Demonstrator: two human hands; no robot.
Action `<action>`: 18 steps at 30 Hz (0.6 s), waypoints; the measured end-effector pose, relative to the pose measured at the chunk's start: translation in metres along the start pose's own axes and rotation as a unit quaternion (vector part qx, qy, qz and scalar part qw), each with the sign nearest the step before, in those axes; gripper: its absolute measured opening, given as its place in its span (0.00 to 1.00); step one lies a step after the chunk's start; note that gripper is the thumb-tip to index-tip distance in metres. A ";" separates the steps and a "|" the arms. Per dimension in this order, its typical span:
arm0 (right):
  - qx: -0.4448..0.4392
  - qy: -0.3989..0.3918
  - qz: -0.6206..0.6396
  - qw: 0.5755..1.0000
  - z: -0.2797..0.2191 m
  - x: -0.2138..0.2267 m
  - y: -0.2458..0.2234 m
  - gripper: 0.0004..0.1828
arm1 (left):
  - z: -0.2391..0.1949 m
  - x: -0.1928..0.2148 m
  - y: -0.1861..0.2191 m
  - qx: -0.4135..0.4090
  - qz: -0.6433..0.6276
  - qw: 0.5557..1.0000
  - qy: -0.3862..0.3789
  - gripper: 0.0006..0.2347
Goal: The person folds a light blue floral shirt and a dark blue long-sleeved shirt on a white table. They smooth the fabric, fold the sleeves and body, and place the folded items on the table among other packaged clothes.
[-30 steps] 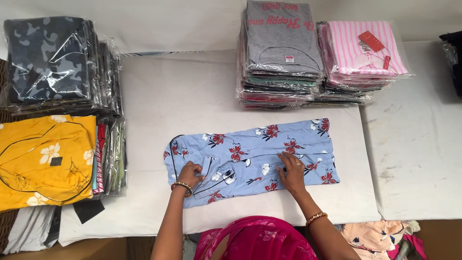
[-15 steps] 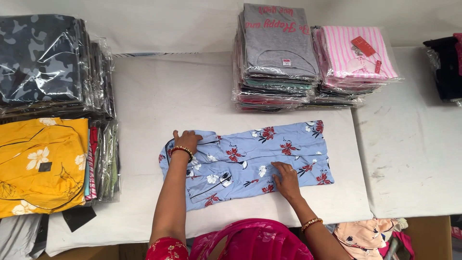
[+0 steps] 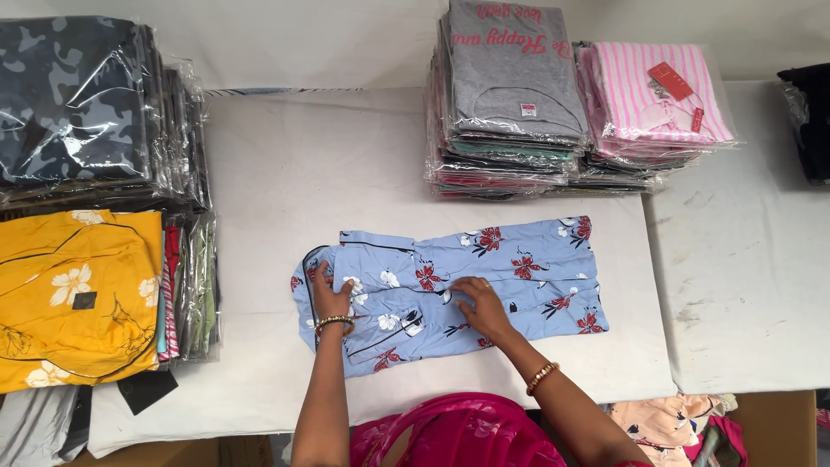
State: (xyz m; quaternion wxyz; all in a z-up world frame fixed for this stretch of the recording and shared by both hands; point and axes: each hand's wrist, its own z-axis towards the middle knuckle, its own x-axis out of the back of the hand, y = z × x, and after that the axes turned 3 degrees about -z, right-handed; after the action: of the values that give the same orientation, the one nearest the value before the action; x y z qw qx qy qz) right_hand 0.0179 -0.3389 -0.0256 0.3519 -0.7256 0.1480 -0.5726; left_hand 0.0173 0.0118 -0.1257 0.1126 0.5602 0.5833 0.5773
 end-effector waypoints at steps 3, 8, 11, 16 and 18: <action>0.013 -0.014 0.077 0.997 0.045 -0.021 -0.022 0.24 | 0.009 -0.008 -0.007 0.040 -0.016 0.999 -0.025 0.32; -0.167 -0.115 0.238 0.950 0.096 -0.058 -0.022 0.24 | 0.016 -0.005 -0.012 0.016 0.075 0.995 -0.064 0.22; -0.213 -0.145 0.282 0.924 0.100 -0.071 -0.020 0.22 | 0.003 0.018 0.013 0.015 0.066 0.993 -0.102 0.17; -0.206 -0.087 0.299 0.928 0.081 -0.080 -0.013 0.15 | -0.007 0.034 -0.009 -0.033 0.147 0.980 -0.131 0.18; -0.165 -0.082 0.154 0.971 0.076 -0.085 -0.011 0.15 | -0.012 0.032 -0.015 -0.030 0.237 0.964 -0.120 0.18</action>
State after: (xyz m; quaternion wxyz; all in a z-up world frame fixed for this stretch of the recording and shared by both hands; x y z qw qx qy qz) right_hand 0.0615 -0.2529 -0.0873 0.3225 -0.7865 0.3211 -0.4176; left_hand -0.0109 0.0350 -0.1178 0.0585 0.7441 0.3981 0.5332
